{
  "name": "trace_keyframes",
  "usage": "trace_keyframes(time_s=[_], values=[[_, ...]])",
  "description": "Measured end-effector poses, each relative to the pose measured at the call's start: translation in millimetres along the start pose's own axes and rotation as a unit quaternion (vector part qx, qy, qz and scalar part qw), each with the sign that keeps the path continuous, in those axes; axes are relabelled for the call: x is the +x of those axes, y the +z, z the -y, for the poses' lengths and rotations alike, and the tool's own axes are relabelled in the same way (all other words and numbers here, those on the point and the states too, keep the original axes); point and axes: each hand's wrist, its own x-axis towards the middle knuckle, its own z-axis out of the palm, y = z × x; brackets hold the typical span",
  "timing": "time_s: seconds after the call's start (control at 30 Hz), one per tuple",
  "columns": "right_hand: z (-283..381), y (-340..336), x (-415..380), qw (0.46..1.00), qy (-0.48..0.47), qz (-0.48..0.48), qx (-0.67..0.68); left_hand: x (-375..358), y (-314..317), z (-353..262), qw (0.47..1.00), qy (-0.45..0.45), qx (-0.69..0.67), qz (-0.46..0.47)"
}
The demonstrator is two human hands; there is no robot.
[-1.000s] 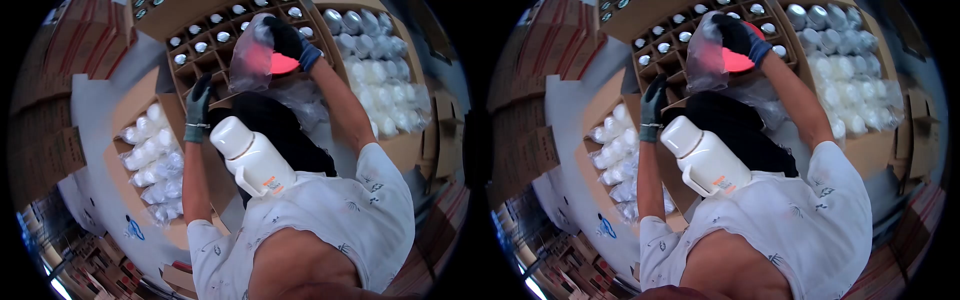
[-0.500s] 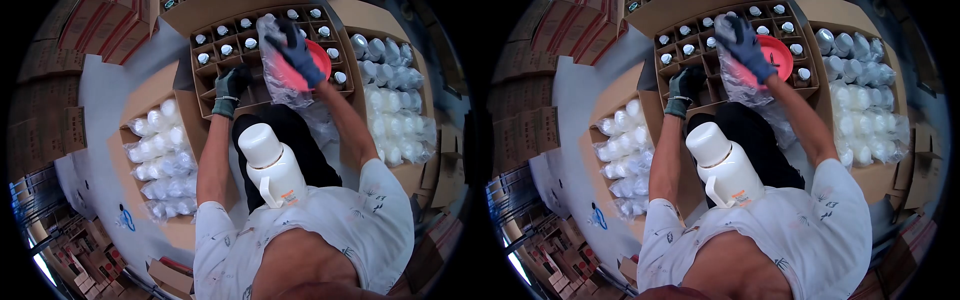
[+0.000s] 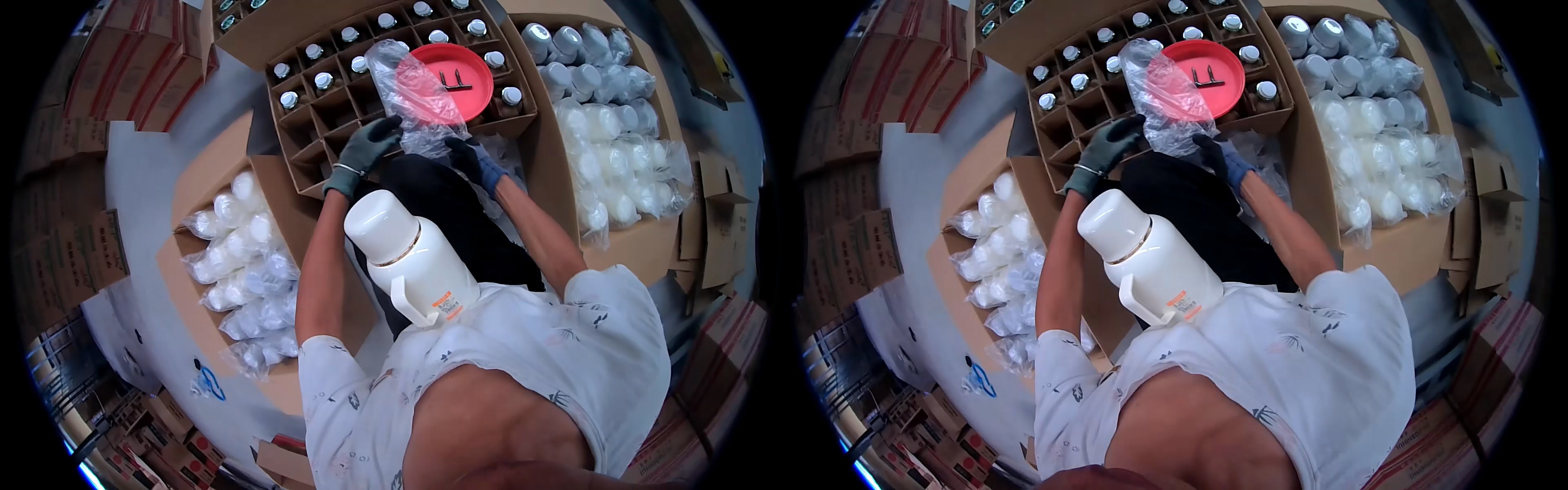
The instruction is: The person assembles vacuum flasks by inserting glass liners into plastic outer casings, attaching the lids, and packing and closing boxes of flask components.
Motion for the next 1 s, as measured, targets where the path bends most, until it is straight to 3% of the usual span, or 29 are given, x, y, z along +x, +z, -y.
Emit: trace_keyframes(time_s=[0.07,0.1,0.17,0.2,0.23,0.27,0.33,0.37,0.4,0.43,0.47,0.5,0.53,0.57,0.6,0.63,0.67,0.7,0.73,0.77,0.8,0.87,0.9,0.93,1.0], values=[[21,26,13,0.993,-0.109,0.034,-0.043,7,3,13,0.996,-0.036,0.034,0.068],[51,49,-3,0.984,-0.164,0.056,-0.033,0,9,-16,0.995,-0.009,0.094,0.031],[78,87,-12,0.964,-0.246,0.101,-0.008,2,8,1,0.985,0.048,0.159,-0.045],[80,96,3,0.954,-0.280,0.095,-0.046,2,1,-13,0.995,-0.017,0.097,-0.016],[79,103,15,0.941,-0.316,0.087,-0.083,-2,-6,-27,0.992,-0.007,0.114,-0.060],[90,104,9,0.952,-0.280,0.087,-0.090,-4,-10,-25,0.988,-0.051,-0.052,-0.137],[126,107,-40,0.962,-0.250,0.102,-0.027,-13,-20,-21,0.893,-0.082,-0.363,-0.255],[122,92,-23,0.954,-0.246,0.138,-0.097,-16,-28,7,0.939,-0.018,-0.246,-0.239],[122,88,-30,0.908,-0.315,0.135,-0.240,-18,-36,35,0.961,0.050,-0.128,-0.238],[122,83,-36,0.837,-0.375,0.128,-0.378,-29,-34,26,0.961,0.038,-0.119,-0.245],[113,76,-32,0.676,-0.527,0.103,-0.505,-39,-31,16,0.961,0.025,-0.111,-0.251],[111,76,-32,0.660,-0.494,0.075,-0.561,-50,-28,7,0.961,0.013,-0.103,-0.257],[110,81,-30,0.641,-0.459,0.045,-0.613,-54,-26,2,0.911,0.017,-0.333,-0.242],[110,87,-28,0.618,-0.423,0.015,-0.663,-59,-25,-2,0.811,0.021,-0.544,-0.214],[118,96,-32,0.624,-0.356,-0.039,-0.694,-71,-25,-9,0.819,0.029,-0.535,-0.204],[121,91,-33,0.638,-0.376,-0.042,-0.671,-92,-24,-12,0.919,0.106,-0.315,-0.212],[126,80,-31,0.650,-0.396,-0.048,-0.646,-113,-23,-15,0.946,0.176,-0.086,-0.257],[128,68,-31,0.661,-0.418,-0.052,-0.621,-131,-25,-7,0.941,0.096,-0.253,-0.205],[112,55,-31,0.633,-0.508,-0.060,-0.581,-149,-27,1,0.892,0.006,-0.414,-0.180],[100,44,-39,0.670,-0.505,-0.013,-0.544,-166,-22,4,0.870,-0.033,-0.465,-0.159],[88,32,-53,0.704,-0.499,0.033,-0.505,-187,-14,3,0.876,-0.048,-0.463,-0.125],[64,14,-110,0.636,-0.638,0.015,-0.434,-228,5,-17,0.903,-0.048,-0.423,-0.053],[70,10,-147,0.616,-0.642,0.067,-0.452,-251,17,-34,0.919,-0.037,-0.391,-0.026],[72,4,-185,0.597,-0.639,0.120,-0.471,-270,42,-46,0.932,0.013,-0.354,-0.076],[21,-30,-207,0.582,-0.613,0.168,-0.507,-287,59,-90,0.975,-0.031,-0.220,0.004]])
